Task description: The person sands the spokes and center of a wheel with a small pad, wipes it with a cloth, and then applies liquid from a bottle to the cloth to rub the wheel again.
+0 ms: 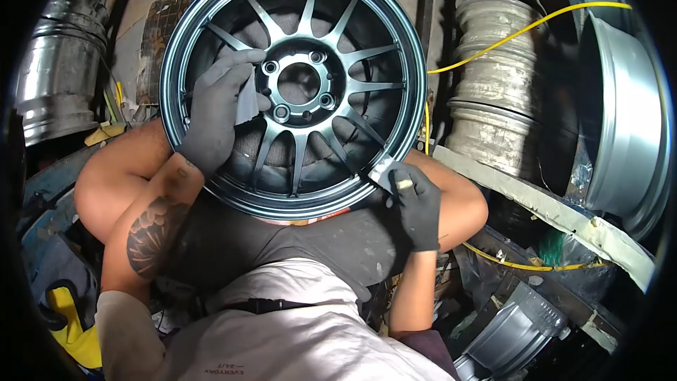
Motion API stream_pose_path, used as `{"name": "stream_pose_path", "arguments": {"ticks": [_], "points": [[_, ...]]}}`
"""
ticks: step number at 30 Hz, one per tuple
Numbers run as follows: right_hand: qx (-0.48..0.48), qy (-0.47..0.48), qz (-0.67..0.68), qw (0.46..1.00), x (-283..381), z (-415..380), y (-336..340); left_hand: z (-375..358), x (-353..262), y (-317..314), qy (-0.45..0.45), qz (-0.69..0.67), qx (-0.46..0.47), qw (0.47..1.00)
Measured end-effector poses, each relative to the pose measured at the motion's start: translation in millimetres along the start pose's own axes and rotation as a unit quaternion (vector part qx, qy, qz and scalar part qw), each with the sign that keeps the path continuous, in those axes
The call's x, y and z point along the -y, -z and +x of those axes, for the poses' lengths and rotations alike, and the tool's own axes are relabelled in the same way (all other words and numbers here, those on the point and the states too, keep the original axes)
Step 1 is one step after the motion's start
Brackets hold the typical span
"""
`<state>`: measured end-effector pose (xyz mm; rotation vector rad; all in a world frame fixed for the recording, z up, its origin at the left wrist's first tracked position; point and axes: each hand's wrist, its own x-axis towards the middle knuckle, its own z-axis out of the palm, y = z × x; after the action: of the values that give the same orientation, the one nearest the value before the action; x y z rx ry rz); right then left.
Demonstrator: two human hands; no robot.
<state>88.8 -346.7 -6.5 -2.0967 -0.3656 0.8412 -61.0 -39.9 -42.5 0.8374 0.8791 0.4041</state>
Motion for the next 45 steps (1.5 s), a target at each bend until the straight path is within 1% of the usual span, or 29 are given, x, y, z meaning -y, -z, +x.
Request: {"name": "stream_pose_path", "arguments": {"ticks": [3, 4, 6, 7, 8, 10, 12, 14, 16, 18, 19, 20, 22, 24, 25, 26, 28, 29, 30, 32, 34, 35, 36, 38, 40, 41, 42, 44, 45], "points": [[0.039, 0.076, -0.098, 0.992, 25, -12, -1, -8, -7, -6, 0.039, 0.051, 0.030, 0.997], [0.080, 0.183, -0.220, 0.955, 27, -13, 1, -8, -8, -6, 0.045, 0.069, 0.045, 0.996], [0.156, 0.171, -0.272, 0.934, 40, -20, -15, -9, -12, -2, 0.052, 0.119, 0.110, 0.985], [0.143, 0.309, -0.336, 0.878, 21, -17, -20, -10, -17, -1, 0.051, 0.151, 0.144, 0.977], [0.151, 0.316, -0.388, 0.853, 21, -19, -26, -10, -20, 1, 0.049, 0.182, 0.178, 0.966], [0.167, 0.330, -0.486, 0.792, 21, -21, -35, -11, -21, 7, -0.136, 0.296, 0.232, 0.917], [0.152, 0.309, -0.506, 0.791, 23, -21, -40, -17, -20, 12, -0.269, 0.413, 0.224, 0.841], [0.132, 0.285, -0.527, 0.790, 26, -22, -42, -24, -17, 15, -0.351, 0.509, 0.173, 0.767], [0.147, 0.267, -0.540, 0.784, 29, -31, -57, -28, -9, 22, -0.420, 0.556, 0.135, 0.705], [0.176, 0.238, -0.563, 0.772, 32, -45, -80, -33, -6, 26, -0.451, 0.575, 0.122, 0.671], [0.163, 0.262, -0.581, 0.754, 29, -49, -96, -37, -8, 27, -0.451, 0.582, 0.124, 0.665], [0.146, 0.304, -0.568, 0.751, 19, -52, -110, -39, -8, 28, -0.458, 0.584, 0.121, 0.660], [0.196, 0.275, -0.596, 0.728, 22, -52, -118, -40, -8, 31, -0.480, 0.583, 0.111, 0.646], [0.179, 0.287, -0.634, 0.695, 28, -42, -89, -46, -13, 30, -0.457, 0.596, 0.122, 0.649], [0.130, 0.328, -0.651, 0.672, 26, -36, -72, -54, -24, 26, -0.419, 0.611, 0.132, 0.658], [0.206, 0.230, -0.648, 0.696, 36, -29, -64, -59, -31, 24, -0.381, 0.625, 0.142, 0.666], [0.126, 0.304, -0.645, 0.690, 24, -46, -83, -59, -32, 24, -0.369, 0.616, 0.145, 0.681], [0.111, 0.360, -0.598, 0.708, 10, -56, -101, -58, -34, 24, -0.365, 0.611, 0.144, 0.687], [0.211, 0.315, -0.632, 0.677, 15, -58, -124, -53, -30, 27, -0.351, 0.621, 0.142, 0.686], [0.278, 0.259, -0.610, 0.695, 31, -56, -146, -41, -23, 35, -0.334, 0.638, 0.140, 0.680], [0.167, 0.305, -0.598, 0.722, 24, -51, -106, -37, -30, 36, -0.338, 0.641, 0.138, 0.675], [0.165, 0.339, -0.593, 0.711, 13, -33, -79, -37, -33, 35, -0.345, 0.638, 0.136, 0.675], [0.172, 0.310, -0.607, 0.711, 30, -21, -59, -37, -35, 35, -0.347, 0.627, 0.143, 0.682], [0.160, 0.316, -0.622, 0.698, 21, -19, -54, -39, -35, 38, -0.345, 0.604, 0.154, 0.702], [0.173, 0.281, -0.568, 0.754, 18, -43, -104, -41, -46, 33, -0.293, 0.629, 0.171, 0.700], [0.166, 0.372, -0.573, 0.711, 2, -51, -129, -43, -48, 33, -0.262, 0.642, 0.176, 0.698], [0.162, 0.361, -0.580, 0.712, 27, -62, -154, -43, -45, 35, -0.273, 0.653, 0.169, 0.686], [0.180, 0.354, -0.527, 0.751, 31, -50, -140, -40, -39, 40, -0.301, 0.678, 0.169, 0.649], [0.205, 0.266, -0.568, 0.751, 33, -46, -122, -41, -38, 40, -0.301, 0.680, 0.180, 0.643]]}}
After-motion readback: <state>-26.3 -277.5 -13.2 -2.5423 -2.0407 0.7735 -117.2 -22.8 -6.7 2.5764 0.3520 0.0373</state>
